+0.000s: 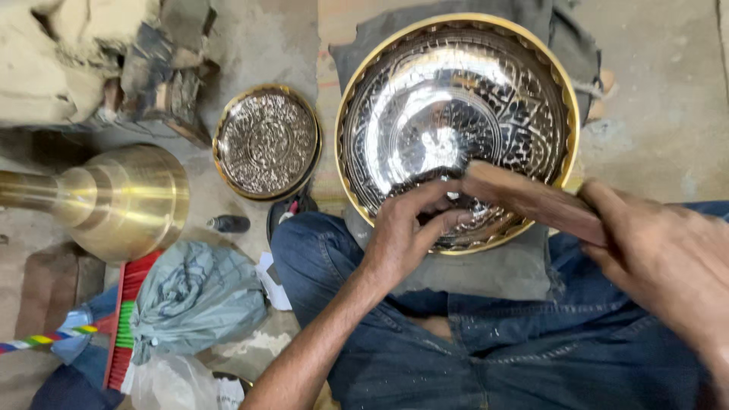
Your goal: The person is sitting on the floor, using a chisel and a wooden mallet to engrave intricate floral patterns into a large, polished brass bowl. They hold the chisel in their left hand and strike it with the mallet in their right hand, working on the inner surface of the bowl.
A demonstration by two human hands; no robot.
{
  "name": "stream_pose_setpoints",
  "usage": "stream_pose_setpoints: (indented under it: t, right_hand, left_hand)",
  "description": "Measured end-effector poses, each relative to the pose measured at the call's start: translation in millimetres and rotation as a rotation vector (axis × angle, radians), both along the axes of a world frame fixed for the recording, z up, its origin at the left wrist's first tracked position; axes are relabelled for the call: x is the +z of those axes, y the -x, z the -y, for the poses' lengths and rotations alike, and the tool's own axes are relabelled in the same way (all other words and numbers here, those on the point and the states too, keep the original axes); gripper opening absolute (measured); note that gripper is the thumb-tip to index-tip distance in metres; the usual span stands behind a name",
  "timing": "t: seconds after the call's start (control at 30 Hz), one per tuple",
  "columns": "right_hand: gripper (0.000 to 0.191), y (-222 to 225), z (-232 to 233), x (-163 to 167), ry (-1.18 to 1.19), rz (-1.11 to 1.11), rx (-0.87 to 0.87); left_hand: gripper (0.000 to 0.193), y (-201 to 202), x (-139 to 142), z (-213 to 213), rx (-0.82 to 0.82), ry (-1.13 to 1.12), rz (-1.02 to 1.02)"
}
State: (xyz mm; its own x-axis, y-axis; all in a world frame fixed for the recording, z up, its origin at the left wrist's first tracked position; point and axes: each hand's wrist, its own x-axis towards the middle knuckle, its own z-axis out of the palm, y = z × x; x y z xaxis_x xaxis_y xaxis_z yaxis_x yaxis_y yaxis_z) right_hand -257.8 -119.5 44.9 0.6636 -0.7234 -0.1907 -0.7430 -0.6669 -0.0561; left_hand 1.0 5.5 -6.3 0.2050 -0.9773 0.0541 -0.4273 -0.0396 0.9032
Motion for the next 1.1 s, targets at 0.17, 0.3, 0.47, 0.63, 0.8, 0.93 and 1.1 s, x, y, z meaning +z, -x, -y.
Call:
stream_pose_setpoints:
  t: [0.17,0.3,0.47,0.63,0.8,0.93,1.1]
  right_hand:
    - [0.044,-2,0,0,-0.195,0.209,-0.180]
    - [0.040,-6,-1,3,-0.199,-0.130,-0.172]
    - [0.042,-10,-5,3,-0.216,0.023,-0.197]
    - [0.046,-5,-6,-2,-0.359,0.150,-0.297]
    - [0.040,-4,-5,-5,-0.376,0.176,-0.330]
    - [0.043,-6,-7,-2,-0.158,-0.020,-0.129]
    - [0.047,-7,-8,1,-0.132,0.007,-0.136]
  left_hand:
    - [0.042,0,7,-3,0.022,-0.111,-0.021]
    - [0.046,0,8,0,0.029,-0.110,0.044]
    - [0.044,-1,8,1,0.004,-0.063,0.006]
    - [0.044,0,7,-2,0.005,-0.118,-0.009]
    - [0.044,-1,5,-2,0.011,-0.191,-0.031]
    - [0.044,-2,5,-3,-0.008,-0.042,0.022]
    - [0.044,-2,6,-2,-0.008,-0.094,-0.006]
